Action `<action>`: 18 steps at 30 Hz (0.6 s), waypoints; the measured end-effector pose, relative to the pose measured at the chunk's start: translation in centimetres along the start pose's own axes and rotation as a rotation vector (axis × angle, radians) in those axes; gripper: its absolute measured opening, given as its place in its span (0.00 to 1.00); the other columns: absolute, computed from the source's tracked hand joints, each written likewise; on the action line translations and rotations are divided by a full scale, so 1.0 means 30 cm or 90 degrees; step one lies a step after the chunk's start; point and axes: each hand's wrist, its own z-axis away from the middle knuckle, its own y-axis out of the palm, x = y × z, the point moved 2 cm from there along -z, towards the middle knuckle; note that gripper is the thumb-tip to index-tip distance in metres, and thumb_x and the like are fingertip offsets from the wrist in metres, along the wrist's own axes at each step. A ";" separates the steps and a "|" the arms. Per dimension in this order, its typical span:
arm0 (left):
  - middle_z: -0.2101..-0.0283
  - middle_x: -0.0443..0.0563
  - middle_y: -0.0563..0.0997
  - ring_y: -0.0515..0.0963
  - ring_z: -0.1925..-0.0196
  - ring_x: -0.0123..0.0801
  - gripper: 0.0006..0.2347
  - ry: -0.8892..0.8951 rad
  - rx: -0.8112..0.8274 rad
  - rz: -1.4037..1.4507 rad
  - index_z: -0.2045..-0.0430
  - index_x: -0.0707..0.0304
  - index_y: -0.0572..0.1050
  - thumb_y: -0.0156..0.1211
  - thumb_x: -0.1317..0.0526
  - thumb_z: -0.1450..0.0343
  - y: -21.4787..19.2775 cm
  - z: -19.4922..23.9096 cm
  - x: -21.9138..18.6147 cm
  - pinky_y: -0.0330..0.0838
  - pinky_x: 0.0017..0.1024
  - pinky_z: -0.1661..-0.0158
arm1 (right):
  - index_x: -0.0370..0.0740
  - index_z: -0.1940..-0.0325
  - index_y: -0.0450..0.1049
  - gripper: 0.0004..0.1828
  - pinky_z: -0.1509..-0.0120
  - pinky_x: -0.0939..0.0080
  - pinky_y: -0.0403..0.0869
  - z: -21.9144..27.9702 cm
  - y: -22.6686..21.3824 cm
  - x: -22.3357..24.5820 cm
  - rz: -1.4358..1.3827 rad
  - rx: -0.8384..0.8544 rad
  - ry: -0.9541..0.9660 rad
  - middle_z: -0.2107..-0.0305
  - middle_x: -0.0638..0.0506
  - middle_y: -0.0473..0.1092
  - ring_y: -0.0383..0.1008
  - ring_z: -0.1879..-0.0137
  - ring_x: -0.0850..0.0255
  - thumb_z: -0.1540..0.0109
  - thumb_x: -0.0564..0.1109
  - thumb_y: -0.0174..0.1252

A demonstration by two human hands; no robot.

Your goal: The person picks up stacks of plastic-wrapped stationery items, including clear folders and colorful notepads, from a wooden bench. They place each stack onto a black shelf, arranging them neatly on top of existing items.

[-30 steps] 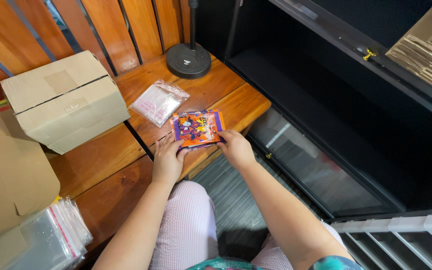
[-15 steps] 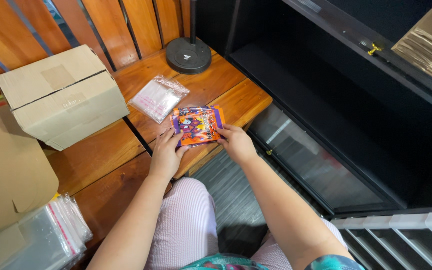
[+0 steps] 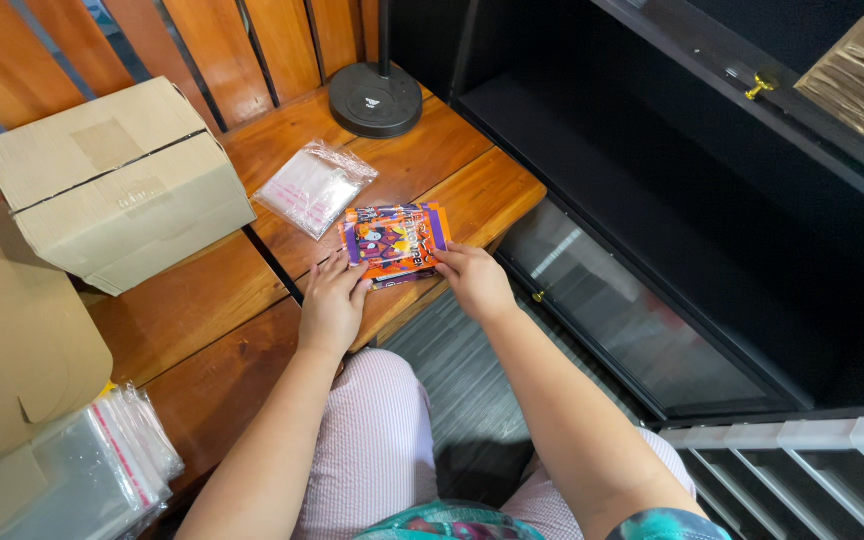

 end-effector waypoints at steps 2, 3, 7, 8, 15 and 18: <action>0.40 0.59 0.80 0.73 0.31 0.50 0.13 0.001 -0.003 0.001 0.49 0.46 0.82 0.64 0.53 0.28 -0.001 -0.001 -0.004 0.61 0.56 0.32 | 0.61 0.40 0.79 0.17 0.38 0.57 0.76 0.003 -0.004 0.006 -0.001 0.002 -0.001 0.42 0.53 0.75 0.75 0.35 0.54 0.32 0.58 0.57; 0.40 0.59 0.80 0.73 0.31 0.50 0.13 0.002 -0.008 0.001 0.50 0.46 0.82 0.65 0.53 0.28 -0.002 -0.001 -0.006 0.61 0.56 0.32 | 0.61 0.39 0.79 0.17 0.38 0.56 0.76 0.005 -0.006 0.009 -0.002 0.002 -0.004 0.42 0.52 0.75 0.74 0.35 0.53 0.31 0.58 0.56; 0.41 0.58 0.81 0.73 0.31 0.50 0.13 0.005 -0.011 -0.001 0.51 0.45 0.83 0.65 0.53 0.29 0.004 0.000 0.000 0.61 0.56 0.33 | 0.61 0.39 0.78 0.17 0.38 0.57 0.76 0.003 0.009 0.003 0.013 0.003 0.001 0.42 0.54 0.75 0.75 0.36 0.54 0.31 0.58 0.55; 0.40 0.58 0.81 0.73 0.31 0.50 0.13 0.005 -0.013 -0.002 0.50 0.45 0.82 0.65 0.54 0.28 0.011 0.000 0.007 0.61 0.55 0.32 | 0.62 0.39 0.78 0.17 0.38 0.57 0.76 0.005 0.009 0.003 0.016 0.000 0.000 0.43 0.54 0.75 0.75 0.36 0.54 0.31 0.58 0.55; 0.42 0.58 0.81 0.75 0.33 0.50 0.12 0.023 -0.038 -0.024 0.49 0.45 0.82 0.61 0.56 0.26 0.022 0.002 0.009 0.63 0.55 0.34 | 0.63 0.39 0.78 0.17 0.39 0.59 0.77 0.013 0.004 0.018 0.038 -0.022 0.002 0.43 0.56 0.75 0.75 0.37 0.57 0.30 0.58 0.54; 0.42 0.57 0.82 0.75 0.33 0.48 0.12 0.015 -0.038 -0.030 0.49 0.45 0.82 0.60 0.56 0.26 0.008 0.003 -0.006 0.63 0.53 0.33 | 0.60 0.38 0.77 0.17 0.38 0.58 0.76 0.016 -0.002 0.028 0.028 -0.024 -0.009 0.43 0.53 0.75 0.75 0.37 0.54 0.30 0.55 0.55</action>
